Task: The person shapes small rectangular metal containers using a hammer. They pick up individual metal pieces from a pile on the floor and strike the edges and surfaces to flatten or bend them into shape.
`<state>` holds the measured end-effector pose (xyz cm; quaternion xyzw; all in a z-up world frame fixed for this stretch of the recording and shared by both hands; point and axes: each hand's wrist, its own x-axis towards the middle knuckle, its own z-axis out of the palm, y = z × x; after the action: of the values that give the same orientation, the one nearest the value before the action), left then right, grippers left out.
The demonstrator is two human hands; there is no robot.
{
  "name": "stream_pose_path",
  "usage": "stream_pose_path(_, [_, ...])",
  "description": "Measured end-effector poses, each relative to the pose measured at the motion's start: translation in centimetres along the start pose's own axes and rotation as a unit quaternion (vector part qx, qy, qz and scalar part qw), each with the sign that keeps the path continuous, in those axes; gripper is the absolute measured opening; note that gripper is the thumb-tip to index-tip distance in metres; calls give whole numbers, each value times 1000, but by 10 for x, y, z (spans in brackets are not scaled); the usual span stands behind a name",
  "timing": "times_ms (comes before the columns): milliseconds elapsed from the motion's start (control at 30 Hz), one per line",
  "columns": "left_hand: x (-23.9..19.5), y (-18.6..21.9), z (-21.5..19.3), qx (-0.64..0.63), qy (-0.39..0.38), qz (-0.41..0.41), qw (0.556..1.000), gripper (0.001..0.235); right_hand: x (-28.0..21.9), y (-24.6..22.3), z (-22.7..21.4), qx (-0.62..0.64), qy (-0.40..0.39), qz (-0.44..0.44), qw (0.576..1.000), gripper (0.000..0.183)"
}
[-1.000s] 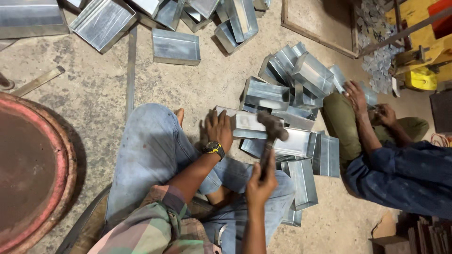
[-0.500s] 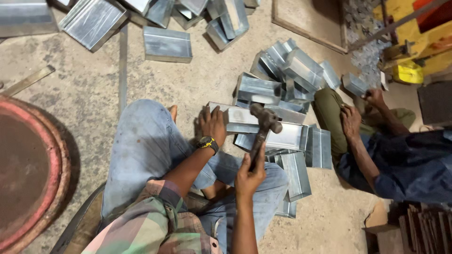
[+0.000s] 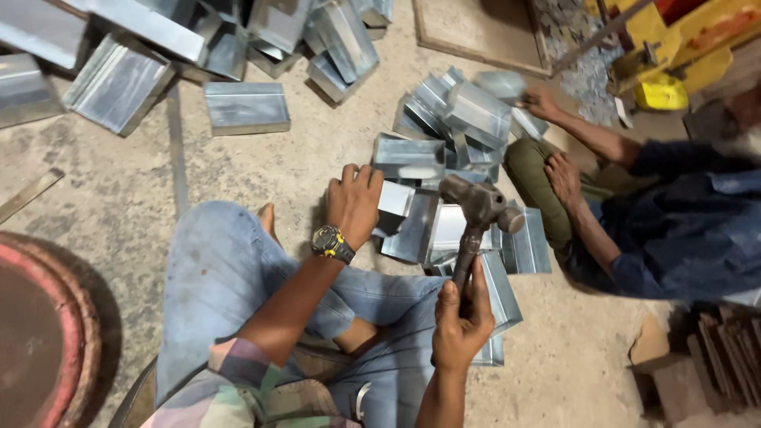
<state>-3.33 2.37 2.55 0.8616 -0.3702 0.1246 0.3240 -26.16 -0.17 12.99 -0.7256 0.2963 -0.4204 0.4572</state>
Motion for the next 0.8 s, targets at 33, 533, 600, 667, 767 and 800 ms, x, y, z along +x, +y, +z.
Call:
stream_pose_path(33, [3, 7, -11, 46, -30, 11, 998, 20, 1, -2, -3, 15, 10, 7, 1000, 56])
stream_pose_path(533, [10, 12, -33, 136, -55, 15, 989, 12, -20, 48, 14, -124, -13, 110, 986, 50])
stream_pose_path(600, [13, 9, -32, 136, -53, 14, 989, 15, -20, 54, 18, -158, -46, -10, 986, 48])
stream_pose_path(667, [9, 3, -26, 124, -53, 8, 991, 22, -20, 61, 16, -161, -56, 1, 985, 49])
stream_pose_path(767, [-10, -26, -9, -90, 46, -10, 995, 64, -20, 74, 0, -124, -43, 94, 987, 51])
stream_pose_path(800, [-16, -38, -1, -137, 85, -49, 986, 62, -18, 79, -4, -111, -42, 40, 992, 50])
